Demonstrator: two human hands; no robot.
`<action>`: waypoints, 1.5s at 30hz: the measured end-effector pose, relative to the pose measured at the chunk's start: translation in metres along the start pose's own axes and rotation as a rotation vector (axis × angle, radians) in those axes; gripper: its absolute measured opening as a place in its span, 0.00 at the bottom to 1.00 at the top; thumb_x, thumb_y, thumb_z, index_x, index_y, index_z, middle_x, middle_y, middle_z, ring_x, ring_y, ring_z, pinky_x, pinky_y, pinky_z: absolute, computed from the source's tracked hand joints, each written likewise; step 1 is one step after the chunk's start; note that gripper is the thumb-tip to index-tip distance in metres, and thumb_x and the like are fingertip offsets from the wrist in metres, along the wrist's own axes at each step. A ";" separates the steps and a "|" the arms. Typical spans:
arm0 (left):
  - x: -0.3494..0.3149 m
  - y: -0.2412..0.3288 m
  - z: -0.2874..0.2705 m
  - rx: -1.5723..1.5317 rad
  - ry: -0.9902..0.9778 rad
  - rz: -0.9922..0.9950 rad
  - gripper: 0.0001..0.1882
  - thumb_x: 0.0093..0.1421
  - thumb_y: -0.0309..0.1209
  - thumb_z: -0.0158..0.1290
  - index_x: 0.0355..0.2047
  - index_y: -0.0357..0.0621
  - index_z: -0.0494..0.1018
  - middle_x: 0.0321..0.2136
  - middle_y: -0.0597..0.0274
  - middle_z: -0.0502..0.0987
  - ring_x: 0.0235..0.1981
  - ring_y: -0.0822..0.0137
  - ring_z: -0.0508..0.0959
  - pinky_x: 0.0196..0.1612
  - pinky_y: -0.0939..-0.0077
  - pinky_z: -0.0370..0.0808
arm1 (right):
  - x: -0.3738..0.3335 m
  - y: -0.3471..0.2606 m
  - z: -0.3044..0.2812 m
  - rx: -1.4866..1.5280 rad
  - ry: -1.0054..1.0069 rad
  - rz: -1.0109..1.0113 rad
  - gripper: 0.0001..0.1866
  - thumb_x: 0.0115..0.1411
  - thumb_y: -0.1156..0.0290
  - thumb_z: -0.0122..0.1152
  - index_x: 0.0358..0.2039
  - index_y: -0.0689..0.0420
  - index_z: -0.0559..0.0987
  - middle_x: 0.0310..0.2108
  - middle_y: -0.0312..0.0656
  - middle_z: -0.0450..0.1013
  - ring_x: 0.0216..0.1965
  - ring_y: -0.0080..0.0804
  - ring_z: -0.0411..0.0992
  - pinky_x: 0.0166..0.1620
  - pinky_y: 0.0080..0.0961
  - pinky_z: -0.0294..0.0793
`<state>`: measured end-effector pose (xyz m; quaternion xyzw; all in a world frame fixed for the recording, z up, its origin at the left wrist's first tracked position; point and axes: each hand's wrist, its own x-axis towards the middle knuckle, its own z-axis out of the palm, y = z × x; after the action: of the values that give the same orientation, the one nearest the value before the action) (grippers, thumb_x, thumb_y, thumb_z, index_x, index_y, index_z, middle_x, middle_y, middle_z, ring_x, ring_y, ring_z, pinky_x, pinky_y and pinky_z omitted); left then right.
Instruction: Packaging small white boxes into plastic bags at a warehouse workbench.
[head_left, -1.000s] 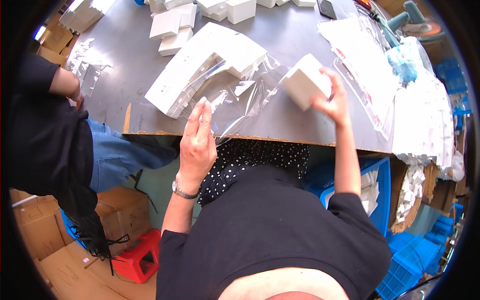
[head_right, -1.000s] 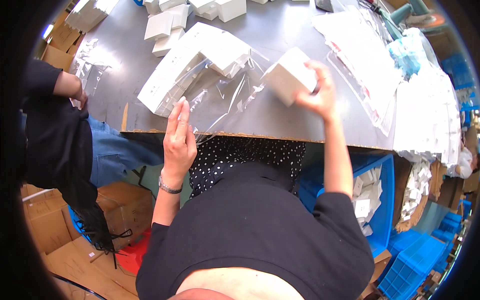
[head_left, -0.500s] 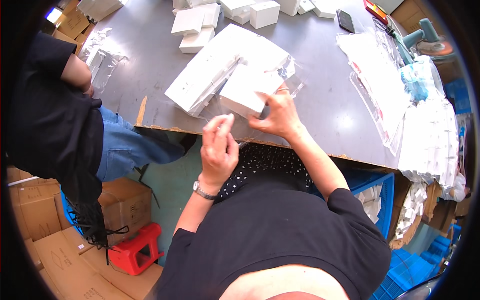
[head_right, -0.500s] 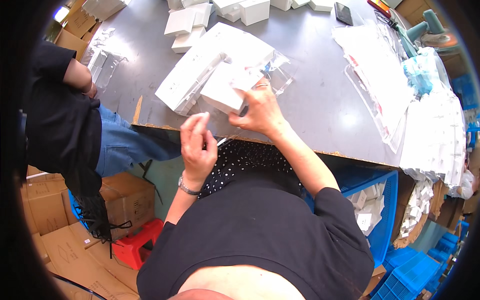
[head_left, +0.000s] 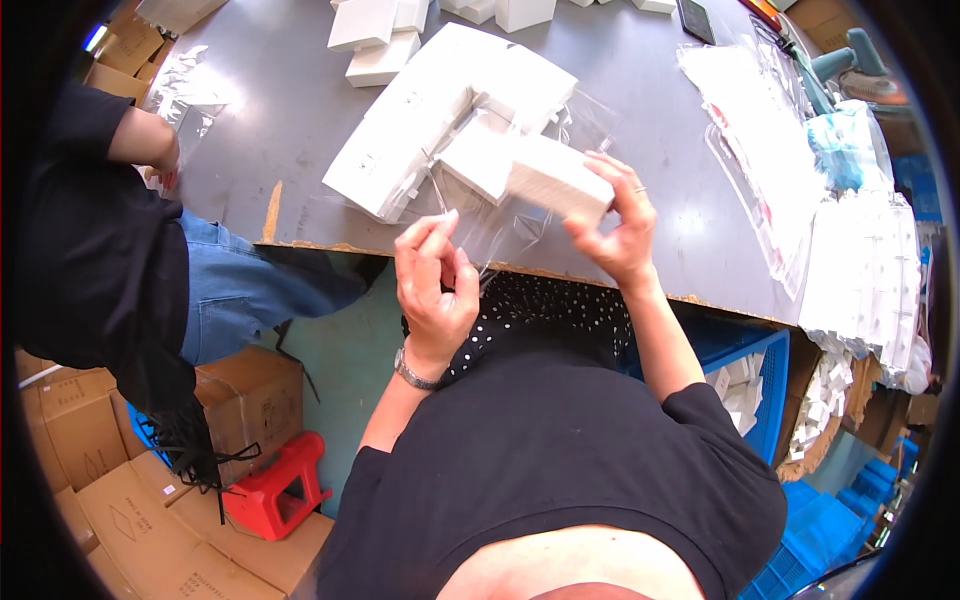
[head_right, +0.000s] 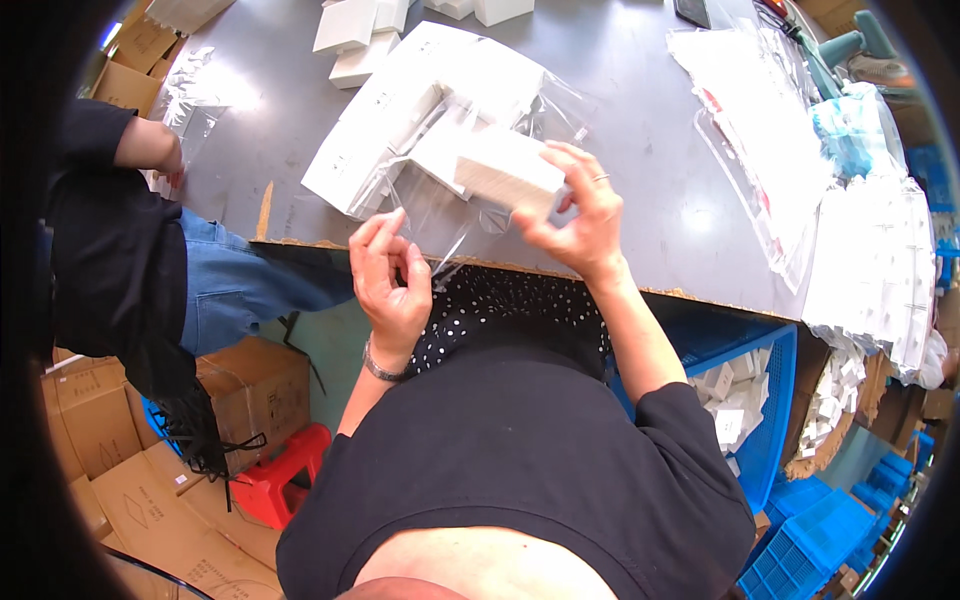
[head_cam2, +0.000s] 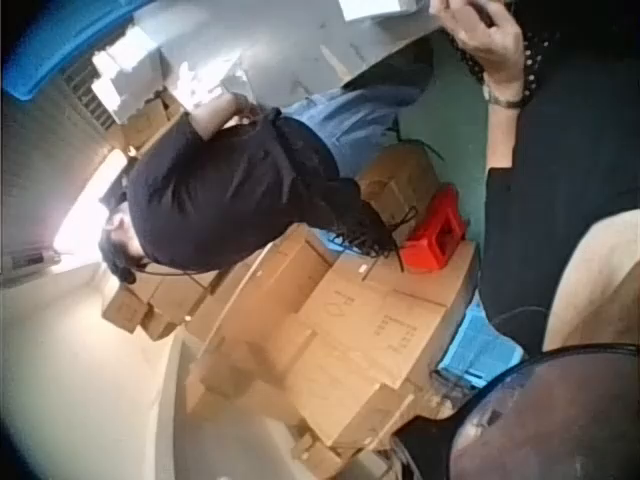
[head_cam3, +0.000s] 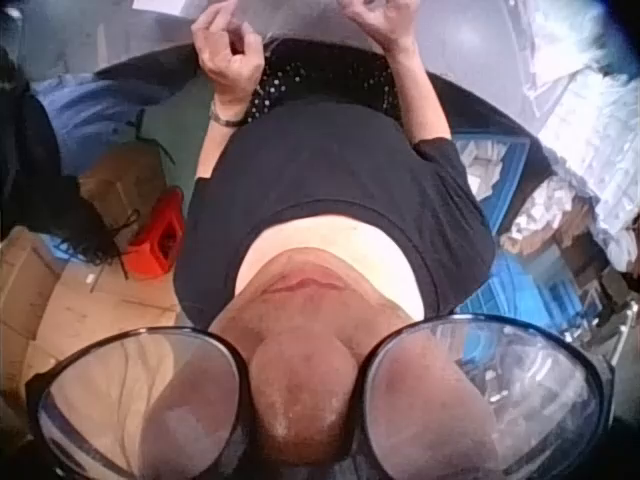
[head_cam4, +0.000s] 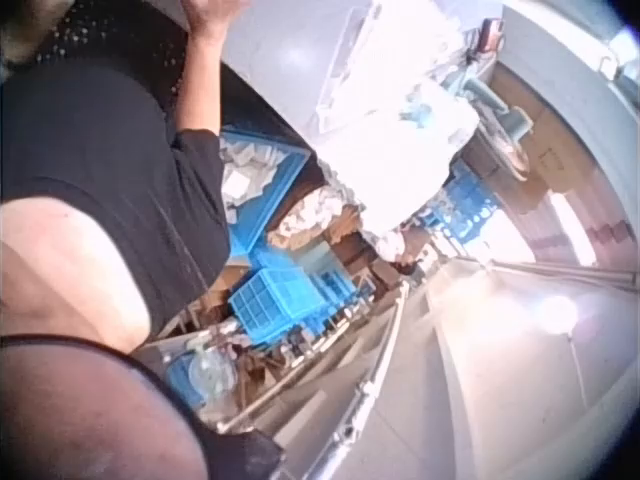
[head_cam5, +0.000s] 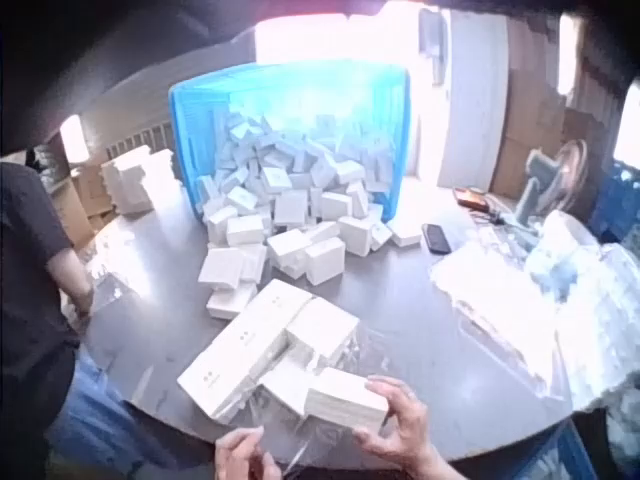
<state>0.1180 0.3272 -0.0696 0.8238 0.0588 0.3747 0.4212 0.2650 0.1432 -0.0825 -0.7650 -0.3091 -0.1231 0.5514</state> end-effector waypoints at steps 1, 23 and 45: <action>0.001 0.000 0.000 -0.025 0.010 -0.028 0.25 0.54 0.12 0.51 0.53 0.36 0.72 0.49 0.56 0.69 0.26 0.78 0.69 0.26 0.85 0.70 | -0.004 -0.002 -0.003 0.206 0.020 0.236 0.29 0.48 0.58 0.73 0.48 0.59 0.77 0.39 0.43 0.78 0.28 0.25 0.77 0.25 0.17 0.74; 0.003 0.001 0.006 -0.057 0.013 -0.011 0.08 0.57 0.17 0.58 0.36 0.40 0.76 0.32 0.59 0.74 0.24 0.71 0.72 0.24 0.79 0.70 | 0.026 -0.016 0.060 0.747 -0.152 1.036 0.28 0.67 0.51 0.53 0.47 0.68 0.71 0.34 0.54 0.76 0.26 0.38 0.79 0.29 0.26 0.83; -0.012 -0.010 -0.001 0.033 -0.057 -0.113 0.08 0.55 0.16 0.58 0.34 0.41 0.74 0.30 0.57 0.74 0.25 0.64 0.73 0.25 0.74 0.70 | 0.152 0.027 -0.015 0.604 -0.718 0.347 0.20 0.56 0.54 0.67 0.24 0.60 0.80 0.18 0.37 0.75 0.15 0.17 0.69 0.20 0.15 0.66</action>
<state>0.1104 0.3294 -0.0835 0.8364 0.0993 0.3258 0.4294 0.4018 0.1757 -0.0174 -0.6056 -0.3693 0.3365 0.6194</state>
